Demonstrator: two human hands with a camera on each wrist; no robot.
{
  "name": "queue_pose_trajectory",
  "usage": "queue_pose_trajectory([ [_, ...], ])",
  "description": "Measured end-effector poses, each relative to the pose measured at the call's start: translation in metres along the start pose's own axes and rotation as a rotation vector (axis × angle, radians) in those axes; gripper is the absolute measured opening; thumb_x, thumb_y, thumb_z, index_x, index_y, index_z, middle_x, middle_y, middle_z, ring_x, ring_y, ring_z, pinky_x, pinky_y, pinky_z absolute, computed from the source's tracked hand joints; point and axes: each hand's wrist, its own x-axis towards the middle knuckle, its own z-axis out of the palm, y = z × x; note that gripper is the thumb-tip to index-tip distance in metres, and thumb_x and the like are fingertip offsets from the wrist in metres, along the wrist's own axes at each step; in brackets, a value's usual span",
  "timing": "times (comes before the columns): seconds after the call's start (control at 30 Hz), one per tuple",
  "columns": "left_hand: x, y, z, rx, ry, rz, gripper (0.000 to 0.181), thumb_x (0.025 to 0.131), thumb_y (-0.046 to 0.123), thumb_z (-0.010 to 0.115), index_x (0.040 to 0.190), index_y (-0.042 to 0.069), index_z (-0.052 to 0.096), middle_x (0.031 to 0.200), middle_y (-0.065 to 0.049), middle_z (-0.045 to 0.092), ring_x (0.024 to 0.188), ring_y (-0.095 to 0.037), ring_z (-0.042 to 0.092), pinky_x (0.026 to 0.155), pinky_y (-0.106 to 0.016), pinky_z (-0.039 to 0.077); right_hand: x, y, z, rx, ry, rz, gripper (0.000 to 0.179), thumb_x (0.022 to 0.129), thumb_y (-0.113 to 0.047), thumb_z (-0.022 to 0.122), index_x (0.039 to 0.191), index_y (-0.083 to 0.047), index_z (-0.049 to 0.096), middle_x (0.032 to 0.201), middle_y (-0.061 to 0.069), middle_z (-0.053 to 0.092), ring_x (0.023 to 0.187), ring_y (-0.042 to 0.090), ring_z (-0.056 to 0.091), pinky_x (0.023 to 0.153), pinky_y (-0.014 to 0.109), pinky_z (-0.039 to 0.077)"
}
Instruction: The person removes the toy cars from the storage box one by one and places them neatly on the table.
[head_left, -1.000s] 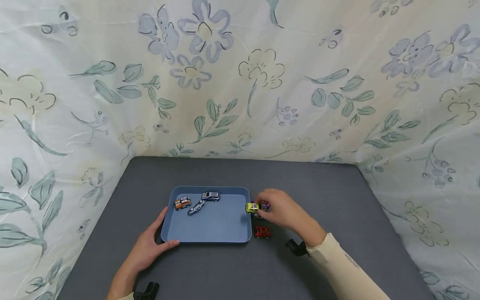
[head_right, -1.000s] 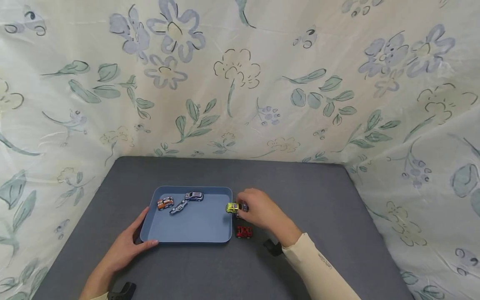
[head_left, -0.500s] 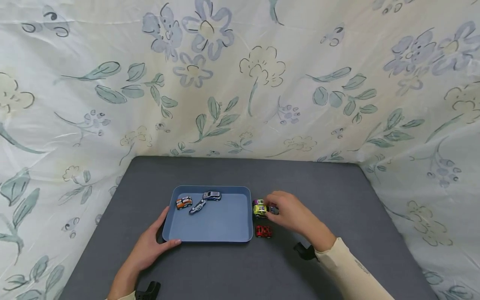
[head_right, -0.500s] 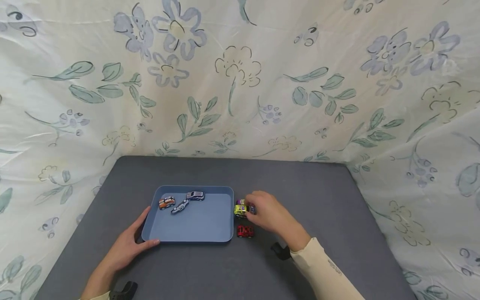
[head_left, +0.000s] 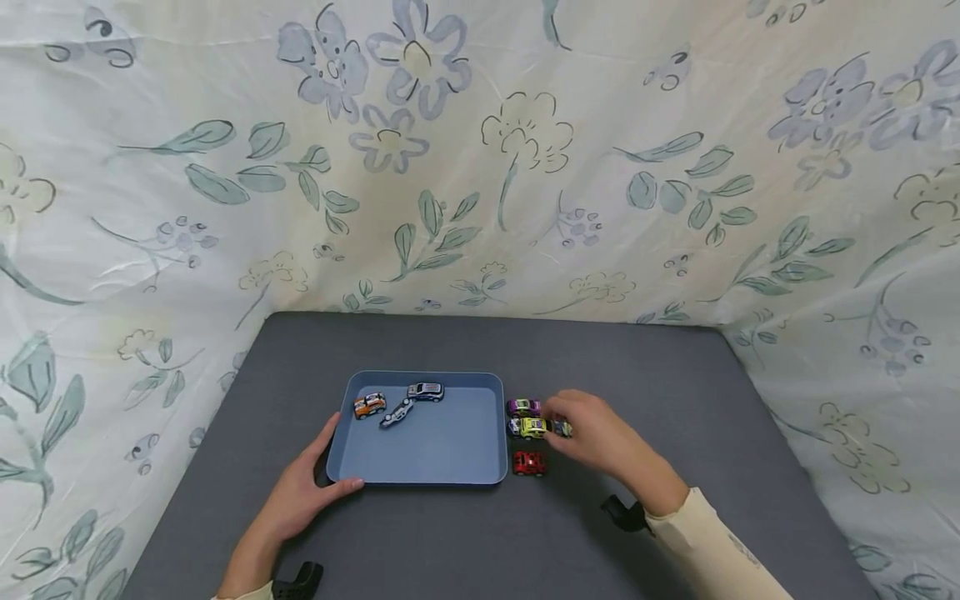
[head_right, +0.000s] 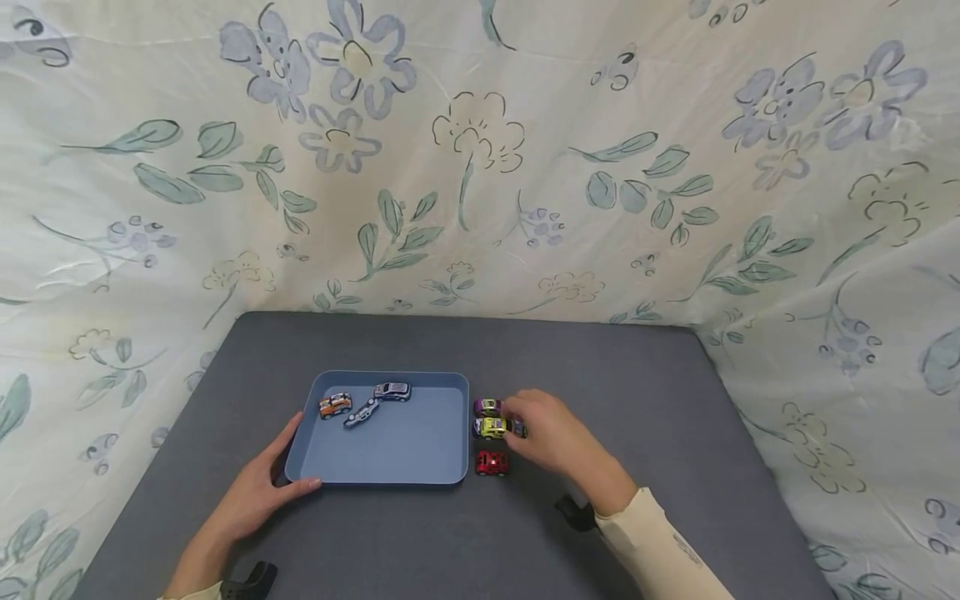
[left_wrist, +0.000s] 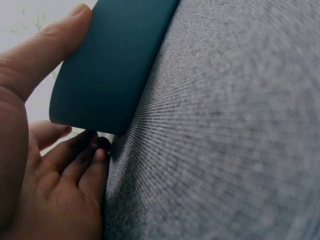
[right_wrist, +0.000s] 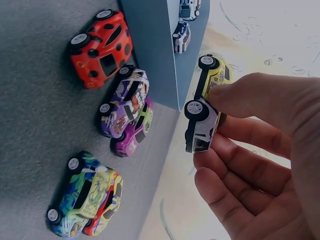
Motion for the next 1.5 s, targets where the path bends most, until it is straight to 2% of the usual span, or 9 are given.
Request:
queue_pose_trajectory([
  [0.1,0.000,0.000,0.000,0.000,-0.003,-0.001,0.116,0.090,0.050,0.088,0.176,0.018,0.017,0.175,-0.028,0.023,0.157,-0.056,0.025,0.118,-0.076,0.028,-0.004,0.002,0.000,0.006,0.002,-0.002,0.020,0.091,-0.011,0.088,0.108,-0.012,0.078,0.102,-0.005,0.071,0.090,0.020,0.067,0.077,0.037,0.058],
  [0.47,0.002,0.002,-0.001,0.003,-0.024,-0.042,0.119,0.090,0.052,0.088,0.177,0.022,0.013,0.176,-0.027,0.021,0.158,-0.054,0.023,0.120,-0.075,0.025,-0.014,0.006,-0.001,0.002,0.016,0.001,0.020,0.091,-0.010,0.088,0.108,-0.013,0.079,0.101,-0.007,0.070,0.091,0.015,0.066,0.078,0.039,0.059],
  [0.73,0.000,0.001,0.000,0.013,-0.017,-0.035,0.118,0.089,0.053,0.088,0.177,0.021,0.015,0.175,-0.028,0.023,0.157,-0.055,0.025,0.119,-0.075,0.028,-0.022,0.011,0.000,-0.025,0.039,-0.024,0.023,0.088,-0.009,0.090,0.108,-0.014,0.080,0.105,-0.006,0.073,0.094,0.014,0.068,0.081,0.040,0.060],
  [1.07,0.002,0.000,-0.001,-0.001,-0.021,-0.028,0.118,0.090,0.051,0.088,0.177,0.021,0.014,0.176,-0.027,0.022,0.158,-0.054,0.024,0.120,-0.074,0.027,-0.032,0.018,0.003,-0.025,0.048,0.001,0.022,0.087,-0.007,0.089,0.106,-0.010,0.079,0.102,-0.004,0.072,0.092,0.013,0.066,0.078,0.039,0.060],
  [1.33,0.004,-0.002,-0.001,-0.007,-0.006,-0.021,0.117,0.090,0.052,0.088,0.177,0.023,0.015,0.176,-0.026,0.022,0.158,-0.054,0.024,0.120,-0.075,0.026,-0.038,0.024,0.008,-0.036,0.076,-0.004,0.022,0.085,-0.007,0.090,0.101,-0.014,0.077,0.101,-0.005,0.071,0.091,0.013,0.067,0.078,0.038,0.060],
  [1.5,0.003,-0.002,0.000,-0.007,-0.016,-0.032,0.118,0.090,0.052,0.088,0.177,0.024,0.014,0.176,-0.026,0.022,0.158,-0.054,0.023,0.120,-0.075,0.026,-0.042,0.026,0.010,-0.037,0.066,0.005,0.023,0.085,-0.005,0.091,0.101,-0.014,0.078,0.100,-0.006,0.070,0.090,0.012,0.066,0.076,0.037,0.059],
])
